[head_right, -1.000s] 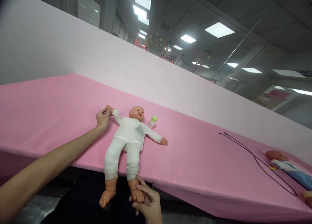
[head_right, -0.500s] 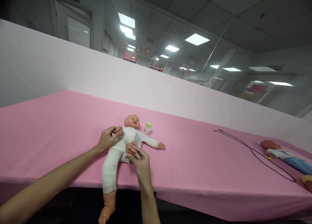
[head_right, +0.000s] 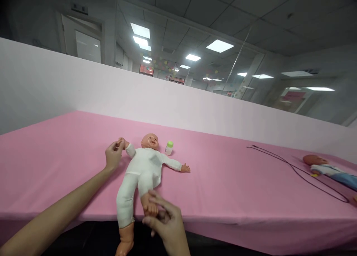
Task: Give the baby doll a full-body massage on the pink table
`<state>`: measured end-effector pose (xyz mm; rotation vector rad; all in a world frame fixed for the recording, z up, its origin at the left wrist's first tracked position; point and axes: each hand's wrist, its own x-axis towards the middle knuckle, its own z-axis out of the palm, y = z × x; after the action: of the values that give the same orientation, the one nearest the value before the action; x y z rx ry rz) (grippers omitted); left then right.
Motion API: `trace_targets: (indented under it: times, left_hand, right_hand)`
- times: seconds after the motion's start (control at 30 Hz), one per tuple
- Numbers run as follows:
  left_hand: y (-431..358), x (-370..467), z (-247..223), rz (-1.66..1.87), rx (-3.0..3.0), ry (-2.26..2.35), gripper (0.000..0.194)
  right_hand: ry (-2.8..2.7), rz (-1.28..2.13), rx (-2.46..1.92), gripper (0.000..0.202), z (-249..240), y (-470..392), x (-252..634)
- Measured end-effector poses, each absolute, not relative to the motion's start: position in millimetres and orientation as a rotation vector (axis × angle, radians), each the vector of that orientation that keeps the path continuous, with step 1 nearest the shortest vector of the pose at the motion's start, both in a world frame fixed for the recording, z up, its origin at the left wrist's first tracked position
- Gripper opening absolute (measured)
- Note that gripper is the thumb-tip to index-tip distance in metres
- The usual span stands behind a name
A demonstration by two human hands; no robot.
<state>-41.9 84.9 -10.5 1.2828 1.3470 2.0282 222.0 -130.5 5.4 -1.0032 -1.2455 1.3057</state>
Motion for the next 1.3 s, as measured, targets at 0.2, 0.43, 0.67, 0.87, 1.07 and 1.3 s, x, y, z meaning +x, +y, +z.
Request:
trace_targets:
  times: [0.2,0.43,0.67,0.87,1.07,1.3]
  left_hand:
    - [66,-22,-10,1.677,2.083,1.166,0.026]
    - [95,-50,-16,1.952,1.426,1.385,0.042]
    - [110,-69,-19,1.902,0.864,1.548,0.044]
    - [73,-33,-4,1.956,1.656,1.376,0.029]
    - [59,-17,-9,1.608,2.199,1.244,0.021]
    - [92,-45,-12,1.919,1.217,1.393,0.041]
  right_hand:
    - [-1.120,1.202,-0.894,0.048,35,-52,172]
    - [-1.203,1.256,-0.947,0.043,12,-117,203]
    - [-1.114,1.423,-1.000,0.041,-28,-169,237]
    - [-1.204,1.264,-0.922,0.042,26,-122,218]
    - [-1.175,1.260,-0.835,0.046,36,-51,178]
    - [-1.170,1.273,-0.899,0.041,11,-121,213]
